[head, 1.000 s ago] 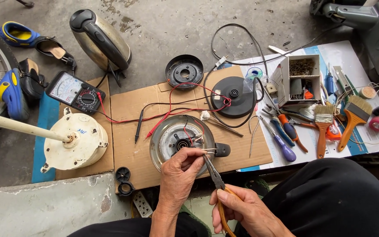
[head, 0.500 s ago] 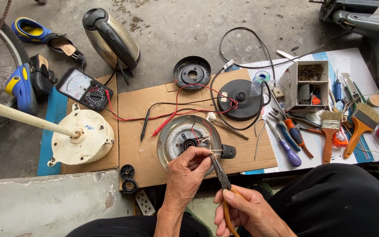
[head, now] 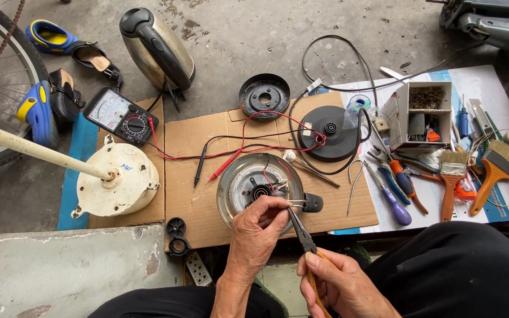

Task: The person sits on the floor and works on the internal wiring of a disassembled electric kettle base. They use a multimeter to test connections and pliers to strip and adjust wires on the heating element.

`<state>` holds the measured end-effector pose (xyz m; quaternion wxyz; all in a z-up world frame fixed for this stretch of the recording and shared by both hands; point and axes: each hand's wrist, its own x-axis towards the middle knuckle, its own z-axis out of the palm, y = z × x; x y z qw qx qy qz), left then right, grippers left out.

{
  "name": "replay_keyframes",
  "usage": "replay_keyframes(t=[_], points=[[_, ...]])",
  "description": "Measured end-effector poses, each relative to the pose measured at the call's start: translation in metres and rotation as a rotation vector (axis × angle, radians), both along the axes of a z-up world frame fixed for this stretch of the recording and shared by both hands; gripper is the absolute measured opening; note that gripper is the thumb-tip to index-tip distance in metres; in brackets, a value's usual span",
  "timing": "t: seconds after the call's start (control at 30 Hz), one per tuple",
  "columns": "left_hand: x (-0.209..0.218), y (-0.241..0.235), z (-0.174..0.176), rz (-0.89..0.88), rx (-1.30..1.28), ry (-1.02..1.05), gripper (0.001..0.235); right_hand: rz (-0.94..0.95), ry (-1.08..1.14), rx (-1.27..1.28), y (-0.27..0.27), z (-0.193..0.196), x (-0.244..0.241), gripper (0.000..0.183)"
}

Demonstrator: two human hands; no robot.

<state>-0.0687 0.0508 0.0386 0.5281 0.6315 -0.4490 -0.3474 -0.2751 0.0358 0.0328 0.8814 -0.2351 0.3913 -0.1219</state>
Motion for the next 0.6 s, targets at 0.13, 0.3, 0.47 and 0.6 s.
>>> replay_keyframes(t=[0.13,0.3,0.47,0.6], points=[[-0.002,0.0,0.002,0.002,0.01,0.017,0.006,-0.029,-0.002,-0.035,0.004,-0.005,0.002,0.036],[-0.002,0.0,0.002,0.006,0.015,0.029,0.006,-0.045,0.002,-0.05,0.008,-0.016,0.003,0.038],[-0.001,0.0,0.002,0.008,0.054,0.032,0.004,-0.068,0.0,-0.047,0.009,-0.019,0.004,0.039],[-0.001,0.0,0.001,0.01,0.047,0.015,0.005,-0.065,0.015,-0.075,0.011,-0.022,0.004,0.04]])
